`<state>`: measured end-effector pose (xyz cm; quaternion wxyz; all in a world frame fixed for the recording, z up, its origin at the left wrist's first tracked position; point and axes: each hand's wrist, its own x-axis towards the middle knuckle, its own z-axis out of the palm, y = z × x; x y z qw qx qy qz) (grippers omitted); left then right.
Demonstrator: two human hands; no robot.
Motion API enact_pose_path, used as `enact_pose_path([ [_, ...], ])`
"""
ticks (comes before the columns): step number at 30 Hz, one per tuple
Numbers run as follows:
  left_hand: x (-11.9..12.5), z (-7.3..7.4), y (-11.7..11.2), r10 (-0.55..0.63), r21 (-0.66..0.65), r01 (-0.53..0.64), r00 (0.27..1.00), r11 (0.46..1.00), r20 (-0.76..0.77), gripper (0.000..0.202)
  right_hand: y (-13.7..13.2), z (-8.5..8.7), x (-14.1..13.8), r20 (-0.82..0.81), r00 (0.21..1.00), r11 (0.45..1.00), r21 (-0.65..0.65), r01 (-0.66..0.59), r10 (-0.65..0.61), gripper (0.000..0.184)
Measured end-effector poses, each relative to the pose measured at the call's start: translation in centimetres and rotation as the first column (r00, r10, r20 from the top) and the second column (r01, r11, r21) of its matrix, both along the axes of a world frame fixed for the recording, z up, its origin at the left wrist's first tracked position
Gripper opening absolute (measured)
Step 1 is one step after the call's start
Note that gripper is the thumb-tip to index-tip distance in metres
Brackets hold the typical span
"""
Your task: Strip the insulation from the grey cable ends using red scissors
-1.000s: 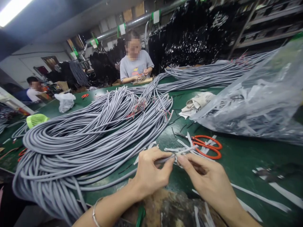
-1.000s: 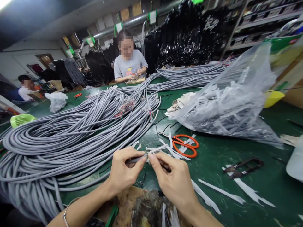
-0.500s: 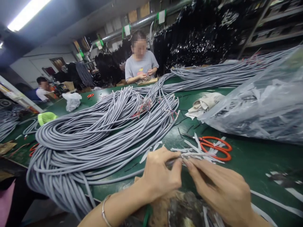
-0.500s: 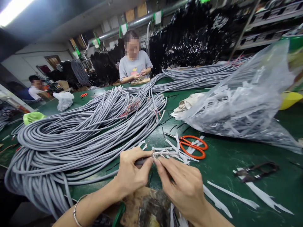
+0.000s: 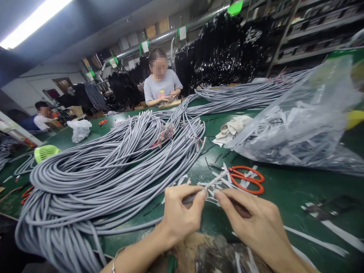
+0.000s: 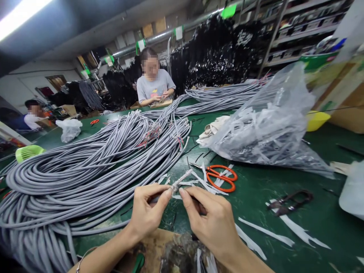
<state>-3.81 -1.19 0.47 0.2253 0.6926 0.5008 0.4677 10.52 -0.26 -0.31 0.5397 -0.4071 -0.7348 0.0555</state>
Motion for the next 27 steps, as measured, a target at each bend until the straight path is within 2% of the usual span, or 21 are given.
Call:
enact_pose_path([
  [6, 0.1, 0.0, -0.2, 0.015, 0.081, -0.004, 0.991, 0.997, -0.133, 0.022, -0.2, -0.4, 0.1, -0.030, 0.998, 0.992, -0.115, -0.060, 0.057, 0.027],
  [8, 0.2, -0.1, -0.3, 0.020, 0.094, -0.005, 0.987, 0.996, -0.157, 0.022, -0.3, -0.6, 0.1, 0.001, 1.000, 0.999, -0.046, -0.013, 0.013, 0.026],
  [10, 0.2, -0.2, -0.3, 0.024, 0.065, -0.015, 0.989, 0.998, -0.143, 0.021, -0.4, -0.6, -0.1, 0.038, 0.999, 0.994, 0.101, 0.035, -0.039, 0.024],
  [14, 0.3, -0.5, 0.0, 0.013, -0.075, -0.010, 0.999, 0.997, 0.032, 0.019, -0.4, -0.3, -0.7, 0.102, 0.992, 0.952, 0.304, 0.041, -0.076, 0.025],
  [18, 0.1, -0.5, 0.3, -0.007, -0.090, 0.019, 0.992, 0.996, 0.129, 0.021, -0.1, -0.3, -0.8, 0.146, 0.986, 0.940, 0.340, 0.026, -0.080, 0.025],
  [24, 0.0, 0.0, 0.1, 0.103, 0.059, -0.105, 0.994, 0.993, 0.043, 0.020, -0.1, -0.2, 0.1, 0.158, 0.981, 0.954, 0.294, 0.065, -0.115, 0.020],
  [27, 0.2, -0.1, 0.0, 0.109, 0.078, -0.111, 0.994, 0.991, 0.023, 0.019, -0.2, -0.2, 0.3, 0.140, 0.985, 0.954, 0.295, 0.055, -0.100, 0.015],
])
